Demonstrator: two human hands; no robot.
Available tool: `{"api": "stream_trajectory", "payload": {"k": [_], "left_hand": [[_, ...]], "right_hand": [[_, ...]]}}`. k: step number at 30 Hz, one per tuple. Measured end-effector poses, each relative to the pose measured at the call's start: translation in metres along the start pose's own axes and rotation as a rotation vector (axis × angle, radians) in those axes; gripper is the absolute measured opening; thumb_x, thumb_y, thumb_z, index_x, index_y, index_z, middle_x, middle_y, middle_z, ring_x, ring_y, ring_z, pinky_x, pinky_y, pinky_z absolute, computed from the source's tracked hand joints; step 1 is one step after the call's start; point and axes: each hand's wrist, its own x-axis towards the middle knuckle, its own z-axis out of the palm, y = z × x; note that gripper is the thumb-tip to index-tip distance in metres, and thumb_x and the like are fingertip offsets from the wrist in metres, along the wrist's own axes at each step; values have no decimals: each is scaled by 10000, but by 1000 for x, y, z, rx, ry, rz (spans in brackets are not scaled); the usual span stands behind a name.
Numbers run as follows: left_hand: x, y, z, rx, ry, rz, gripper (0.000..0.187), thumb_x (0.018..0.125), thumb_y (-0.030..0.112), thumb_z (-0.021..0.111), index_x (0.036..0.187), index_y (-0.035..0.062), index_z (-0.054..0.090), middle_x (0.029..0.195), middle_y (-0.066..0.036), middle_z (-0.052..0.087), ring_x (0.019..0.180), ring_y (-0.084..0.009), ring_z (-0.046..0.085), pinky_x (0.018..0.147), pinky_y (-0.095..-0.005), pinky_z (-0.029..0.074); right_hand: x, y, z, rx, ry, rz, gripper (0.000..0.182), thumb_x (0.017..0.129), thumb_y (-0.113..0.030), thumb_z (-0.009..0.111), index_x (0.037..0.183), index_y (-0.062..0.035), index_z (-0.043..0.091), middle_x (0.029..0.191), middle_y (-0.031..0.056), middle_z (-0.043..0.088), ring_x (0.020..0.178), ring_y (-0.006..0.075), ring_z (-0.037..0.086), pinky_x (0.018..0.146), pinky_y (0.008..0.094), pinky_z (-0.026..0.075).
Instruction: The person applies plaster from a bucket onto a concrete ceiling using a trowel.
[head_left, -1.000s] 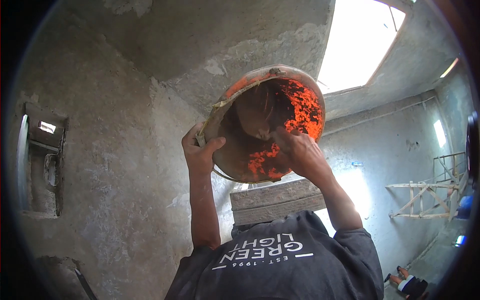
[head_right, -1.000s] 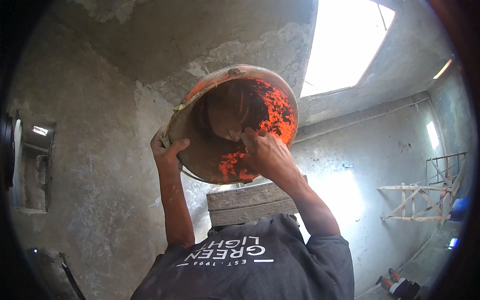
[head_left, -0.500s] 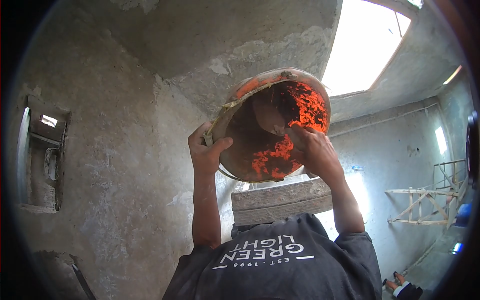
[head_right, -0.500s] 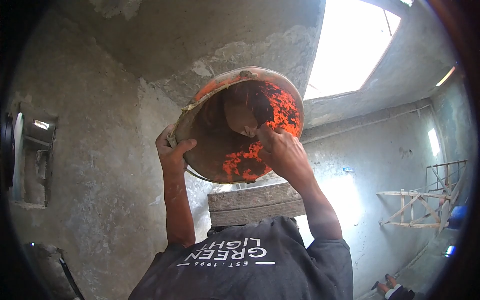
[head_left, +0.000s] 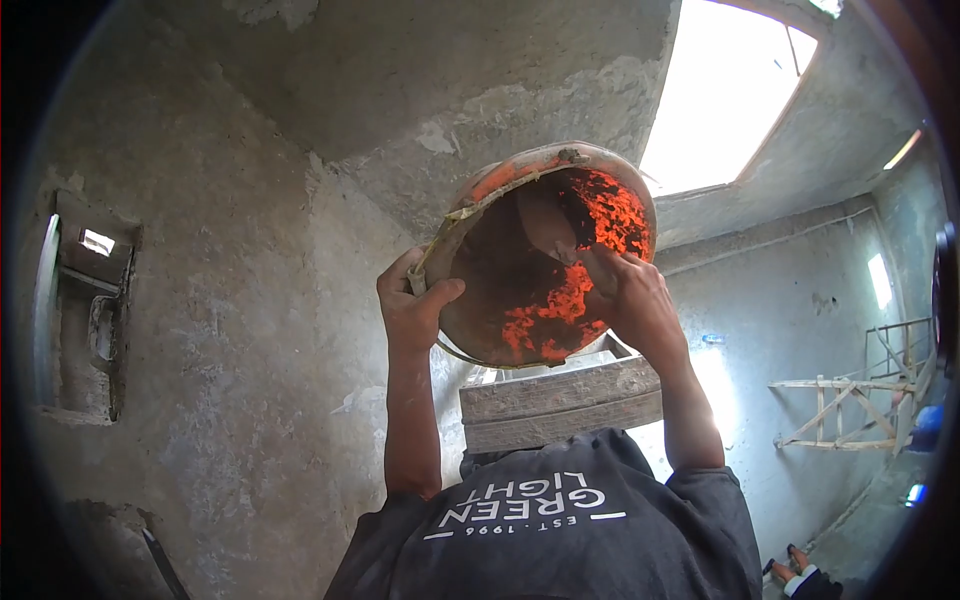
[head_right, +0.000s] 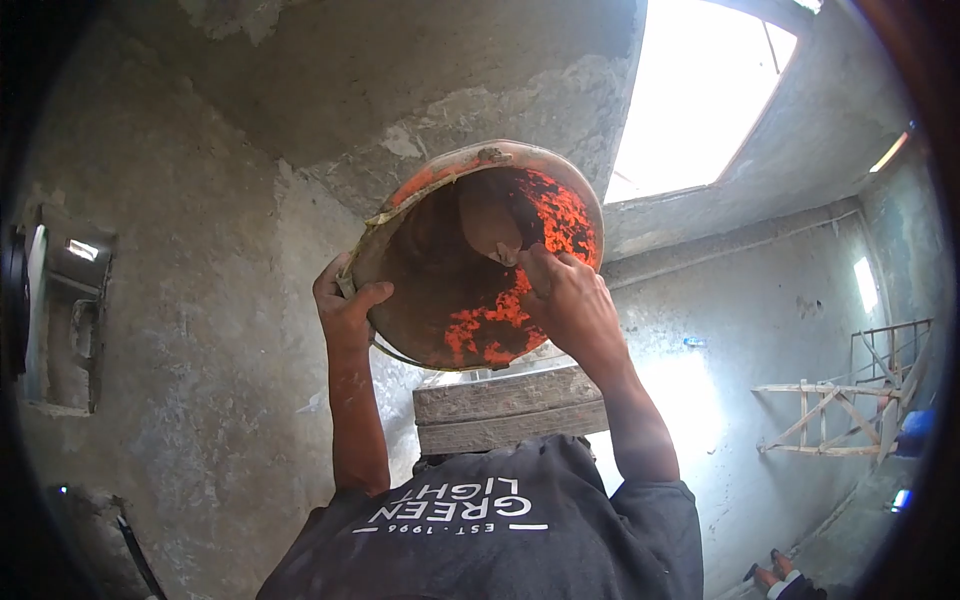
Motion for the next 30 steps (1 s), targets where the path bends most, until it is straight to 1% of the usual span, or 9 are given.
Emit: {"api": "stream_trajectory", "payload": {"k": [4, 6, 10, 14, 17, 20, 22, 26, 30], "left_hand": [[-1, 2, 0, -50, -9, -33, 301, 637, 4, 658, 931, -50, 626, 772, -20, 598, 690, -91, 552, 647, -229, 445], [-3, 8, 6, -63, 15, -18, 278, 638, 8, 660, 908, -45, 622, 759, -13, 588, 675, -85, 539, 633, -229, 438], [-2, 1, 0, -26, 19, 23, 235, 645, 7, 659, 872, -37, 614, 741, -6, 578, 651, -75, 526, 610, -231, 432], [-3, 3, 1, -60, 36, 22, 240, 647, 4, 658, 878, -40, 613, 749, -10, 587, 654, -72, 531, 613, -235, 439], [-3, 5, 2, -43, 20, 8, 267, 645, 1, 660, 904, -46, 616, 767, -23, 600, 674, -79, 548, 632, -233, 450], [-6, 10, 7, -69, 16, -4, 301, 645, -1, 659, 939, -54, 622, 774, -28, 602, 676, -83, 552, 634, -231, 451], [-6, 12, 8, 17, 33, -32, 369, 600, -3, 648, 963, -60, 607, 846, -67, 630, 755, -159, 600, 750, -272, 470], [-5, 13, 9, 28, 10, 13, 358, 604, -2, 648, 957, -54, 610, 832, -54, 623, 748, -147, 592, 745, -264, 466], [-4, 8, 4, 38, 16, 10, 326, 623, -4, 644, 944, -50, 611, 829, -41, 617, 738, -128, 574, 723, -254, 455]], "right_hand": [[-1, -2, 9, -62, -121, 68, 433, 748, -192, 703, 1151, -88, 583, 888, 177, 641, 858, 350, 631, 767, 456, 488], [-10, -2, 8, -10, -240, -52, 423, 756, -222, 701, 1142, -92, 586, 818, 195, 639, 825, 343, 634, 749, 453, 484], [-14, 4, 1, -68, -390, 10, 416, 718, -190, 683, 1109, -77, 600, 825, 187, 649, 825, 352, 628, 758, 442, 476], [-10, 4, -11, 47, -312, 57, 444, 714, -172, 674, 1141, -75, 606, 852, 203, 648, 841, 349, 633, 776, 434, 477], [-6, 3, -9, 48, -52, 90, 487, 708, -130, 668, 1182, -85, 567, 935, 234, 632, 889, 374, 623, 815, 464, 477], [-3, 5, -4, 21, -29, 70, 480, 711, -150, 684, 1170, -85, 562, 886, 227, 639, 866, 370, 627, 800, 466, 481], [-4, -1, -4, -21, -105, 59, 449, 715, -166, 694, 1139, -79, 576, 857, 223, 640, 853, 369, 628, 791, 461, 485], [-14, 13, 9, -24, -329, 11, 372, 705, -142, 680, 1050, -34, 593, 828, 203, 637, 840, 343, 633, 779, 431, 483], [-15, 3, -10, 77, -283, 72, 420, 720, -125, 642, 1132, -63, 591, 861, 210, 640, 863, 355, 628, 797, 416, 487]]}}
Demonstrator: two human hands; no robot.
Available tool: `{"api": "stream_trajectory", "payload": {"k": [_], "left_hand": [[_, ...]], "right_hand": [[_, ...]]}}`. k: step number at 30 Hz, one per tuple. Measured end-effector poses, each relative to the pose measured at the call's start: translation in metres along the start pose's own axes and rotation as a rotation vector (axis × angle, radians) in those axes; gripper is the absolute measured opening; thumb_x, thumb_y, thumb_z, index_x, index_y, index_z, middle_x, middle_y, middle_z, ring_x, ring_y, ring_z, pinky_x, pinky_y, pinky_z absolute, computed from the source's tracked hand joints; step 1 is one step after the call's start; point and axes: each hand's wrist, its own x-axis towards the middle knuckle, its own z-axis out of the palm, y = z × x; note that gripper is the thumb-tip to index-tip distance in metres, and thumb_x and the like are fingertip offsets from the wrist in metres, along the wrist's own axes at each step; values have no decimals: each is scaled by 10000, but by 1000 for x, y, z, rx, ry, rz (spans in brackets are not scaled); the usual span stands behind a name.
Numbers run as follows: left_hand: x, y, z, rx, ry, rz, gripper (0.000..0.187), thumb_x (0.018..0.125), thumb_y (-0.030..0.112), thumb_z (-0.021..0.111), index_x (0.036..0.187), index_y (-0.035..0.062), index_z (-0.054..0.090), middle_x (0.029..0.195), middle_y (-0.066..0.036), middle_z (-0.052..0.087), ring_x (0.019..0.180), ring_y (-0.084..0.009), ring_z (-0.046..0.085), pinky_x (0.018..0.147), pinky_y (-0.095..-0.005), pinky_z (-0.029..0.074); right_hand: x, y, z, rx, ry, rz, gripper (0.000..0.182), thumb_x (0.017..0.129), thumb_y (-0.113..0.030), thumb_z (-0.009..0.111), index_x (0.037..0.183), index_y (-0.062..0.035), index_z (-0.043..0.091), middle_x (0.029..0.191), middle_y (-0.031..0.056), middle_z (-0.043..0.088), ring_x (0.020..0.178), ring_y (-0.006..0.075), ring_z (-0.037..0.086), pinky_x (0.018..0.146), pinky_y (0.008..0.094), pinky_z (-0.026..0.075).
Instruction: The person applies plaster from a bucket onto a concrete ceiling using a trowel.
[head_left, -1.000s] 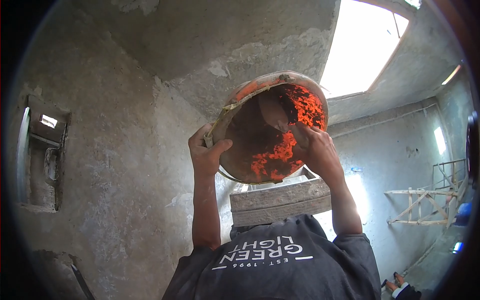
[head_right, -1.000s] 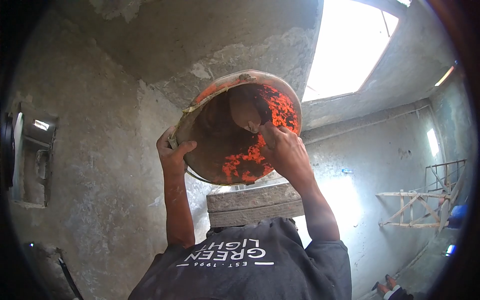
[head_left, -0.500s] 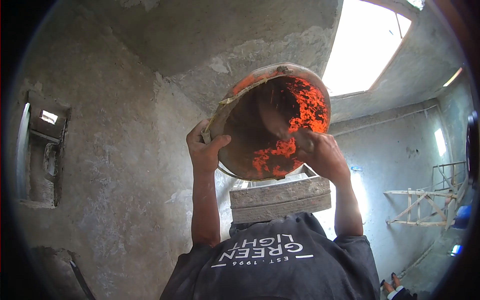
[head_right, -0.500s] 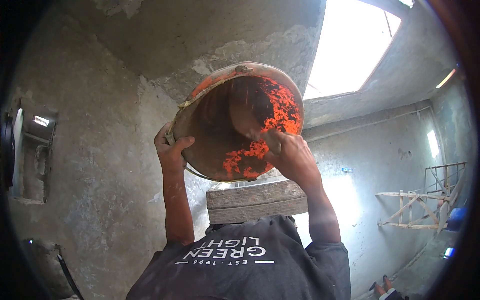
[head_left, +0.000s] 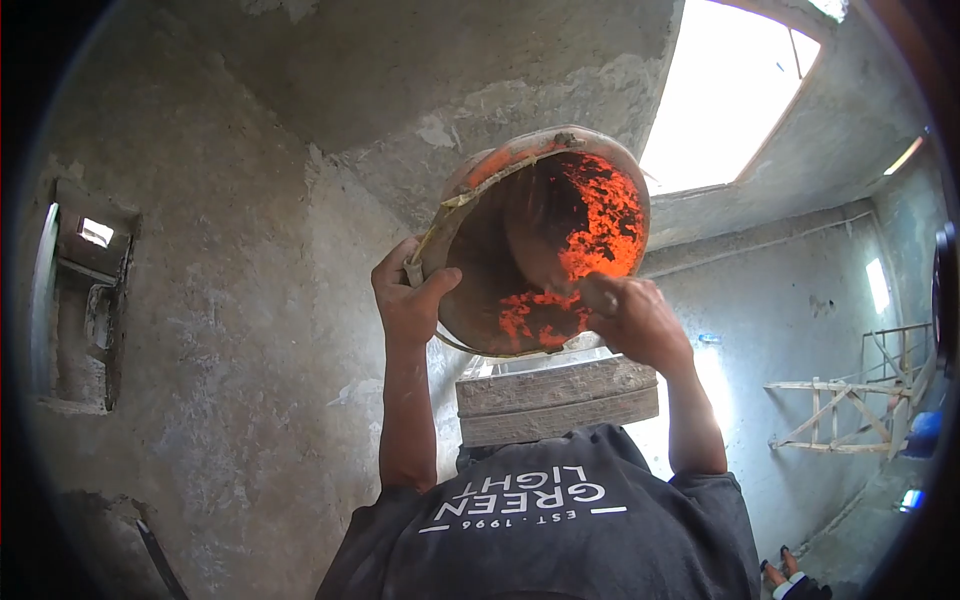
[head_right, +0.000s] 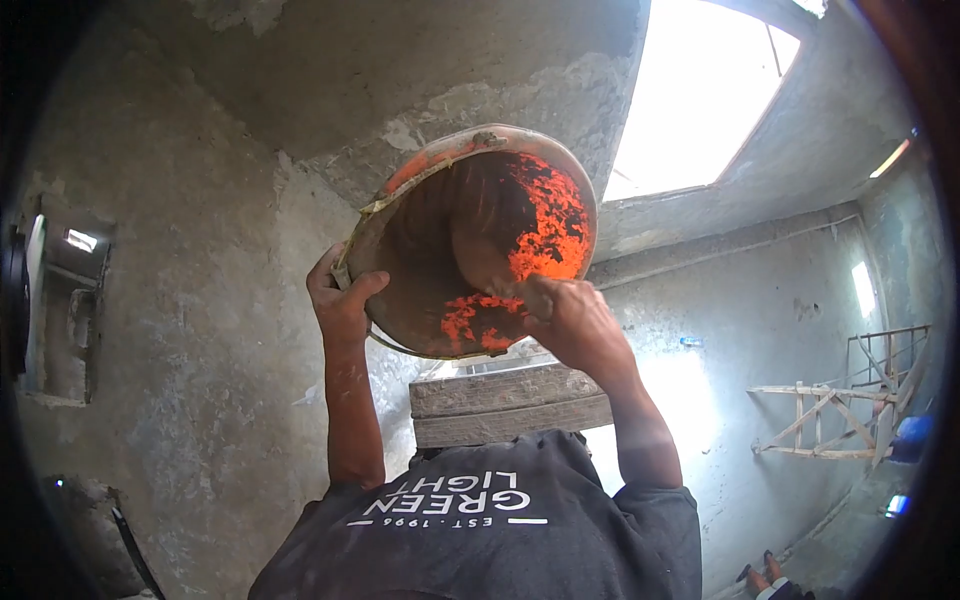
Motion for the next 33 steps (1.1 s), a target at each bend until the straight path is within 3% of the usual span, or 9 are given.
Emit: {"api": "stream_trajectory", "payload": {"k": [6, 9, 13, 23, 26, 28, 29, 32, 33], "left_hand": [[-4, -2, 7, -46, -25, 13, 311, 640, -17, 634, 948, -53, 610, 836, -39, 615, 742, -116, 569, 712, -251, 451], [-4, -5, 7, -30, -29, 37, 308, 646, -15, 636, 951, -53, 610, 841, -40, 618, 743, -112, 571, 713, -248, 453], [-4, -2, 4, 39, -19, 39, 290, 658, -10, 637, 943, -53, 610, 837, -36, 616, 741, -108, 570, 706, -241, 452], [-9, -1, 10, 113, -27, 127, 328, 658, -15, 654, 980, -74, 629, 788, -40, 627, 720, -71, 548, 687, -228, 452], [-10, 4, 13, 201, -52, 173, 234, 656, 12, 672, 880, -28, 618, 745, 18, 548, 665, -66, 486, 604, -221, 403], [-14, 1, 12, 178, -34, 229, 228, 649, 19, 687, 860, -30, 615, 742, 18, 549, 660, -65, 481, 595, -226, 401], [-14, 1, 12, 183, -53, 222, 228, 649, 19, 687, 860, -30, 615, 742, 18, 549, 660, -65, 481, 595, -226, 401], [-15, 1, 8, 188, -85, 289, 168, 657, -7, 697, 726, -58, 553, 849, -112, 659, 737, -77, 517, 733, -258, 446], [-15, 1, 5, 202, -60, 317, 194, 655, 6, 711, 702, -46, 530, 849, -117, 660, 730, -78, 511, 715, -251, 441]], "right_hand": [[19, 5, 7, -81, 268, -61, 377, 762, -162, 662, 1099, -34, 554, 828, 242, 625, 831, 391, 623, 785, 466, 482], [17, -8, 9, -126, 75, 63, 421, 744, -181, 683, 1140, -68, 599, 907, 217, 646, 869, 350, 635, 814, 421, 481], [8, 7, 15, -93, 5, -48, 386, 751, -161, 660, 1115, -51, 595, 861, 221, 643, 845, 356, 636, 798, 430, 479], [28, 2, 9, -135, 262, -105, 302, 766, -154, 634, 1012, -6, 540, 820, 235, 618, 844, 374, 618, 784, 491, 467], [29, 3, 18, -44, 176, -44, 268, 780, -175, 633, 960, 2, 546, 826, 224, 623, 850, 380, 614, 790, 481, 468], [24, 6, 28, -33, 53, -19, 306, 812, -158, 560, 1087, -29, 594, 926, 195, 634, 881, 373, 608, 815, 447, 456], [22, 7, 33, 95, 44, 9, 302, 793, -212, 635, 991, 11, 587, 867, 229, 631, 882, 387, 609, 791, 453, 467], [25, 13, 38, 218, 9, -1, 322, 813, -224, 603, 1041, 4, 594, 866, 228, 635, 890, 396, 603, 782, 447, 469], [26, 17, 40, 325, 95, -157, 328, 905, -297, 523, 1090, -43, 616, 696, 107, 640, 650, 226, 619, 640, 361, 503]]}}
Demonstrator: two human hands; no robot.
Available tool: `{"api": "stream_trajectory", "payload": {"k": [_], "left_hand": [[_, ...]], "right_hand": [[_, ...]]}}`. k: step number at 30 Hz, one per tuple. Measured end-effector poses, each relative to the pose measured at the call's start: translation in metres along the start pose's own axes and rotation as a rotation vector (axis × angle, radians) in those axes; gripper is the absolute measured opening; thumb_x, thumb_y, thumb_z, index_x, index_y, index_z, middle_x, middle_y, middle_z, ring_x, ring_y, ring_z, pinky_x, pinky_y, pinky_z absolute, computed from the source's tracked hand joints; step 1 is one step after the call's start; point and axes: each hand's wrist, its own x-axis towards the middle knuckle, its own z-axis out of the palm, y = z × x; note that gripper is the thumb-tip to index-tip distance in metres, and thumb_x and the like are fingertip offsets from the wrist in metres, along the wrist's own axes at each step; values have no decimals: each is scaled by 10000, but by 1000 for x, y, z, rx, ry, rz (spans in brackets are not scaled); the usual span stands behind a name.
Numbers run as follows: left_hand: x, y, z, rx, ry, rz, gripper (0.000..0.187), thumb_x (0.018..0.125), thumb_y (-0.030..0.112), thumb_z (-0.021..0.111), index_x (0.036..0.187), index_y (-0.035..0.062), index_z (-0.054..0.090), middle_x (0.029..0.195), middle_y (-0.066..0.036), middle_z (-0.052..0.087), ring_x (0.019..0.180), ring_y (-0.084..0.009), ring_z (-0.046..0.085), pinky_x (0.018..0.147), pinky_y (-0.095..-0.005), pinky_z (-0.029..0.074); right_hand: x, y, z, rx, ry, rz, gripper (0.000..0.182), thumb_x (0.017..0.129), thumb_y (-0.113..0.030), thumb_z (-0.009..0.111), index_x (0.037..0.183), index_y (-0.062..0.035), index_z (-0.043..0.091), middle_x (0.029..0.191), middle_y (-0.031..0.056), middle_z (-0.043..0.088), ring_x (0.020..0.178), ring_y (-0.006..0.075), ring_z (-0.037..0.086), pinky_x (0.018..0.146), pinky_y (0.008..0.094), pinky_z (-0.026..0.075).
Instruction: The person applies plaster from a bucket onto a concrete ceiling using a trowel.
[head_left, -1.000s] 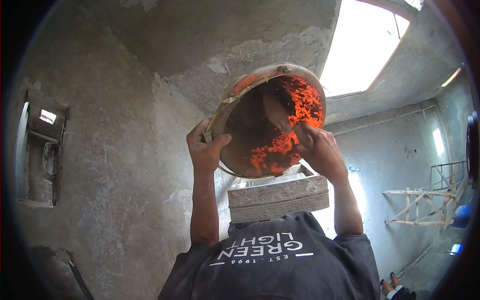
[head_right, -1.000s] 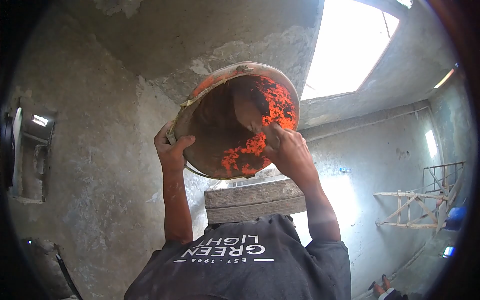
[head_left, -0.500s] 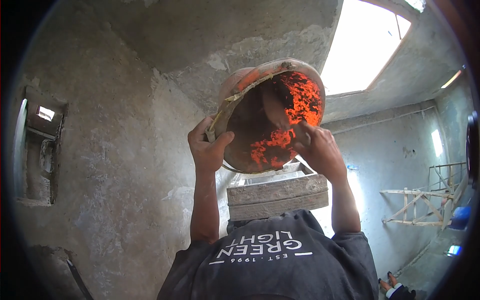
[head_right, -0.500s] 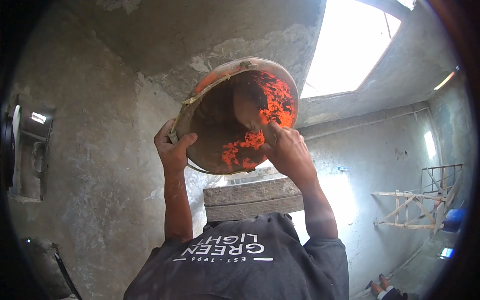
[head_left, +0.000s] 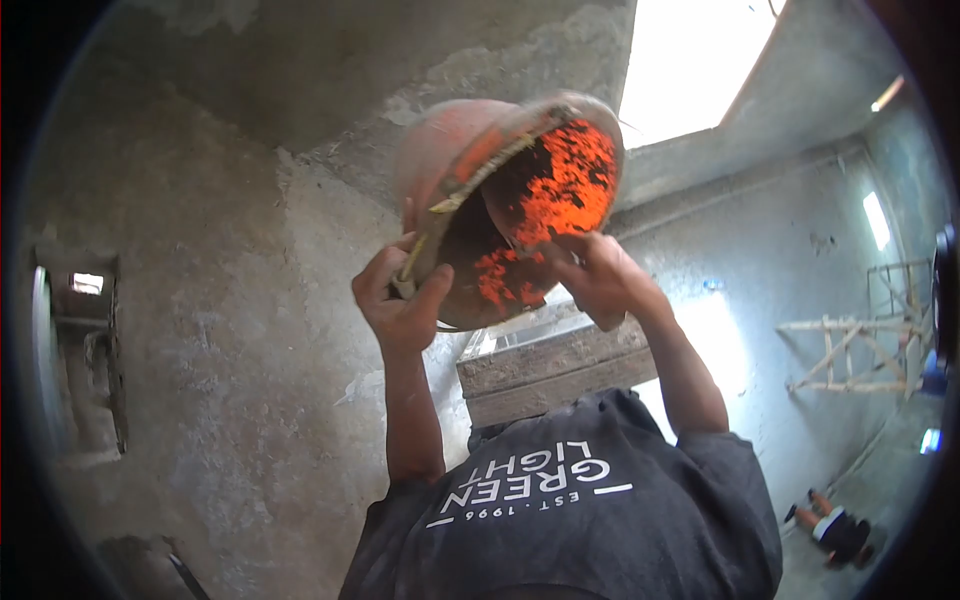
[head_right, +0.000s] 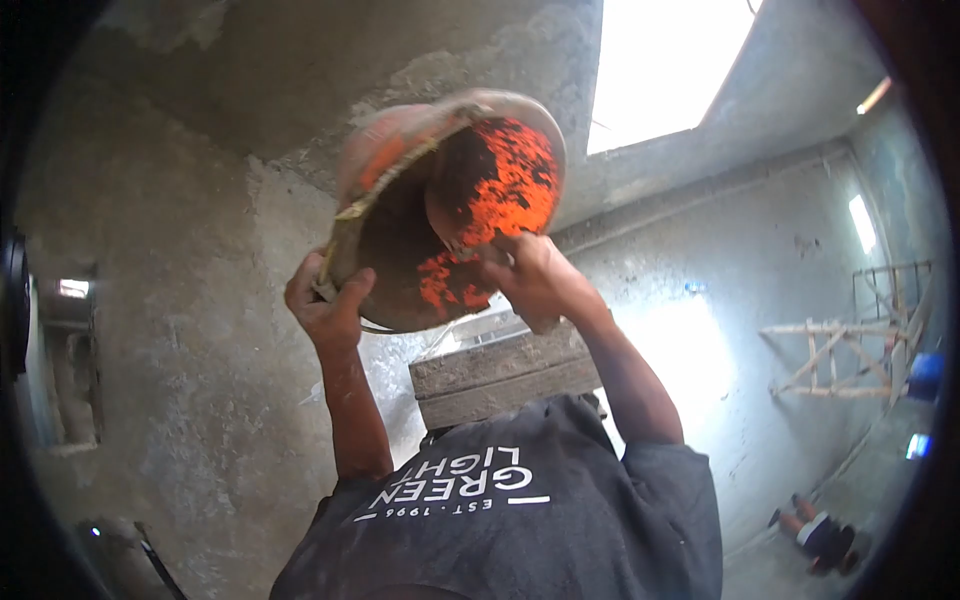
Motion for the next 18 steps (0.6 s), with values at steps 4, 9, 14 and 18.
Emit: {"api": "stream_trajectory", "payload": {"k": [4, 9, 14, 18], "left_hand": [[3, 10, -7, 25, 46, -54, 262, 601, 55, 748, 758, -30, 556, 837, -83, 619, 729, -115, 525, 676, -256, 444], [8, 20, -16, 126, 85, -13, 338, 554, 49, 743, 852, -44, 616, 848, -52, 581, 757, -157, 547, 672, -275, 467], [10, 33, -17, 163, 75, 36, 318, 544, 32, 733, 830, -41, 614, 828, -56, 579, 748, -149, 545, 670, -272, 462], [8, 35, -7, 176, 34, 128, 284, 550, 21, 720, 807, -35, 613, 805, -53, 583, 713, -140, 539, 665, -268, 455]], "right_hand": [[2, 6, -15, 375, -244, 178, 372, 941, -362, 493, 1095, -46, 614, 738, 56, 601, 551, 121, 569, 476, 274, 484], [4, 33, -20, 741, -269, 479, 394, 928, -343, 468, 1106, -6, 568, 788, 90, 614, 570, 152, 613, 450, 271, 511], [-4, 24, -17, 653, -376, 342, 407, 951, -366, 441, 1144, -21, 536, 802, 62, 574, 602, 126, 585, 519, 269, 515], [-5, 18, -8, 526, -307, 271, 407, 956, -363, 421, 1159, -28, 532, 800, 56, 555, 632, 121, 579, 542, 272, 508]]}}
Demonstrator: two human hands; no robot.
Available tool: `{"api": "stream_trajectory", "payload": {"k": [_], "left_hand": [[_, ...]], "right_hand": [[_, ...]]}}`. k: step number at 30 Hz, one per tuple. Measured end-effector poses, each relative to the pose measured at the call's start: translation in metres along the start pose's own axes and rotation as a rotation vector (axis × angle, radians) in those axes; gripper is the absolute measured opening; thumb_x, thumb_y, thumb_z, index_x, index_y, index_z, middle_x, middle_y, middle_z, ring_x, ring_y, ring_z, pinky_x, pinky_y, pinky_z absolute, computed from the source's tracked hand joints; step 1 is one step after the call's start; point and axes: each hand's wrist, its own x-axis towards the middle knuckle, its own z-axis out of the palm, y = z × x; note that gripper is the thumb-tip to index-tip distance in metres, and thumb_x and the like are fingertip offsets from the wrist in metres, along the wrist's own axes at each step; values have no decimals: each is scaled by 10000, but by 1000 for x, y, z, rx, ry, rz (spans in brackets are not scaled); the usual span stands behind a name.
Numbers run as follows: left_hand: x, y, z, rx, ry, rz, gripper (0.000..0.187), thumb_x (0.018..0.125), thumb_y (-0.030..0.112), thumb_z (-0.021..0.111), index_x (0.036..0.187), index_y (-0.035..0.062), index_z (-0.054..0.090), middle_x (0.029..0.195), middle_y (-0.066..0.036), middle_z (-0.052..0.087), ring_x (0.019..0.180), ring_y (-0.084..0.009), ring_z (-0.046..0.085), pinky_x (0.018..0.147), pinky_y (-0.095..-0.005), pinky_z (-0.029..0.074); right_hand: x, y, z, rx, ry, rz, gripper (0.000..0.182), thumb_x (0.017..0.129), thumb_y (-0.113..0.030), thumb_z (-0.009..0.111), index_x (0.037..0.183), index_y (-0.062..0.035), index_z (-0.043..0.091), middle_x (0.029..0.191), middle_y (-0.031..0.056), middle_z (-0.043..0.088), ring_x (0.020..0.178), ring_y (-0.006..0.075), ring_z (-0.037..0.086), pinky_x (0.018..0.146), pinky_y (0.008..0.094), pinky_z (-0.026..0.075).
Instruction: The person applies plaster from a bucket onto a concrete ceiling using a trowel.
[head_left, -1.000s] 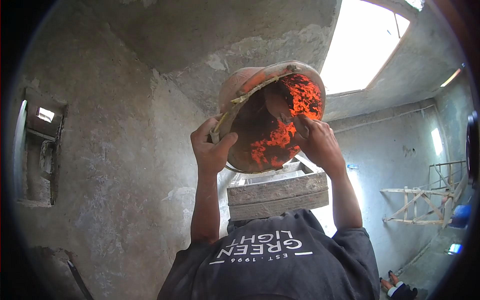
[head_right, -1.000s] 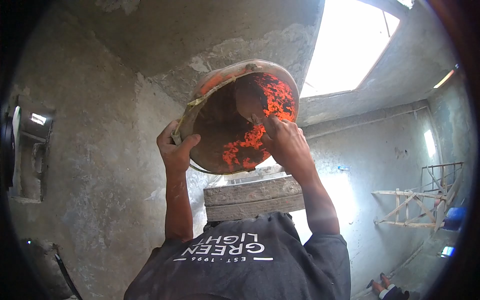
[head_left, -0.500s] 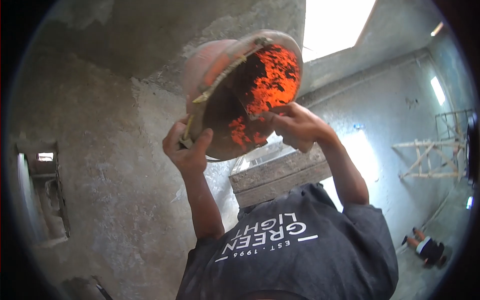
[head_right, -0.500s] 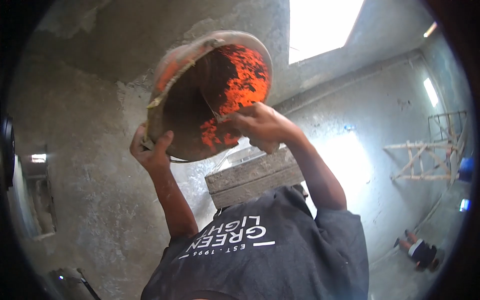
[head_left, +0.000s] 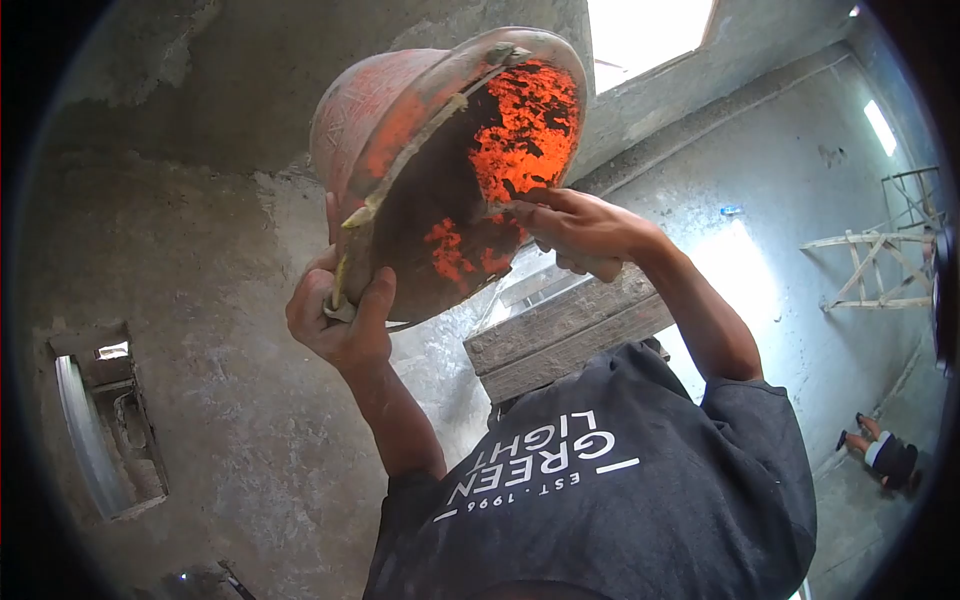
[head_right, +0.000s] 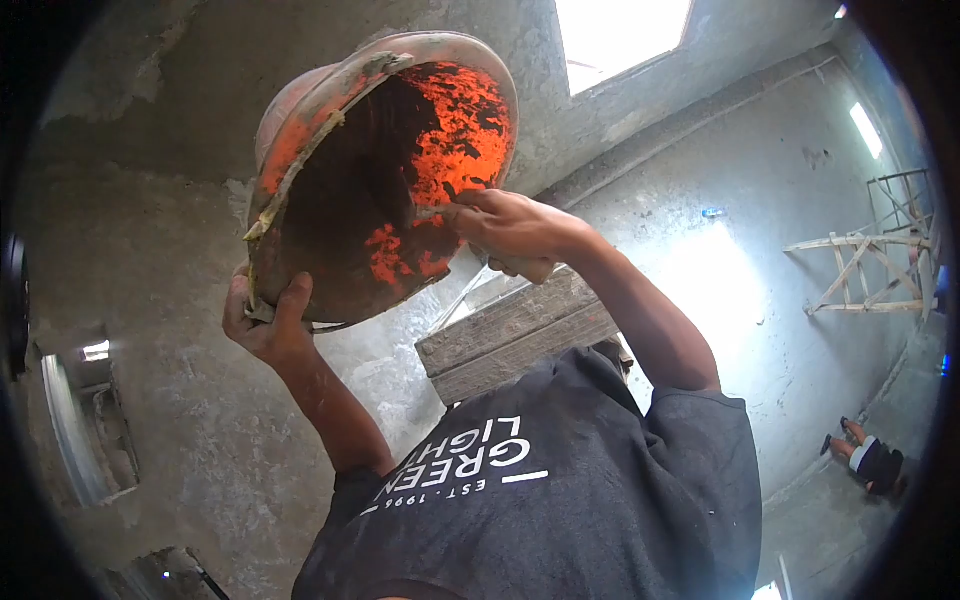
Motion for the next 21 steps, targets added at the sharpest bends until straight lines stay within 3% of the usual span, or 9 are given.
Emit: {"api": "stream_trajectory", "payload": {"k": [5, 8, 10, 16, 18, 21], "left_hand": [[1, -1, 8, 71, -94, 120, 262, 557, 21, 733, 786, -26, 616, 817, -49, 602, 704, -128, 537, 664, -264, 450], [3, -5, 9, 117, -143, 177, 263, 561, 26, 745, 787, -24, 621, 827, -49, 610, 706, -126, 539, 671, -263, 450], [3, -4, 10, 109, -155, 184, 266, 565, 30, 751, 792, -24, 624, 830, -49, 613, 706, -127, 539, 674, -263, 450], [17, 8, 3, 21, -47, -9, 310, 566, 33, 742, 848, -34, 633, 820, -47, 604, 710, -126, 533, 677, -256, 446], [22, 13, 2, -26, -12, -49, 256, 533, 21, 765, 663, 19, 545, 779, -44, 599, 677, -105, 516, 607, -258, 408], [22, 14, 4, -11, -6, -45, 247, 531, 13, 760, 703, 6, 582, 777, -23, 582, 673, -100, 499, 623, -255, 415]], "right_hand": [[3, 3, 17, -89, 91, -96, 404, 950, -349, 421, 1166, -25, 529, 765, 55, 547, 595, 135, 575, 518, 288, 502], [7, 4, 18, -31, -11, -159, 399, 943, -340, 429, 1157, -21, 535, 738, 44, 539, 561, 137, 572, 493, 294, 496], [3, -5, 19, -16, -53, 0, 443, 930, -321, 439, 1297, -73, 473, 814, 21, 518, 605, 114, 531, 528, 259, 492], [5, -2, 11, 178, -117, 27, 388, 932, -315, 463, 1233, -72, 490, 789, 30, 527, 523, 109, 513, 429, 245, 444], [10, 2, 7, 249, -148, 49, 374, 935, -307, 465, 1225, -72, 490, 777, 31, 526, 517, 108, 515, 414, 244, 435], [12, 12, 3, 365, -215, 46, 384, 939, -294, 464, 1255, -77, 483, 785, 44, 547, 507, 115, 523, 398, 241, 433]]}}
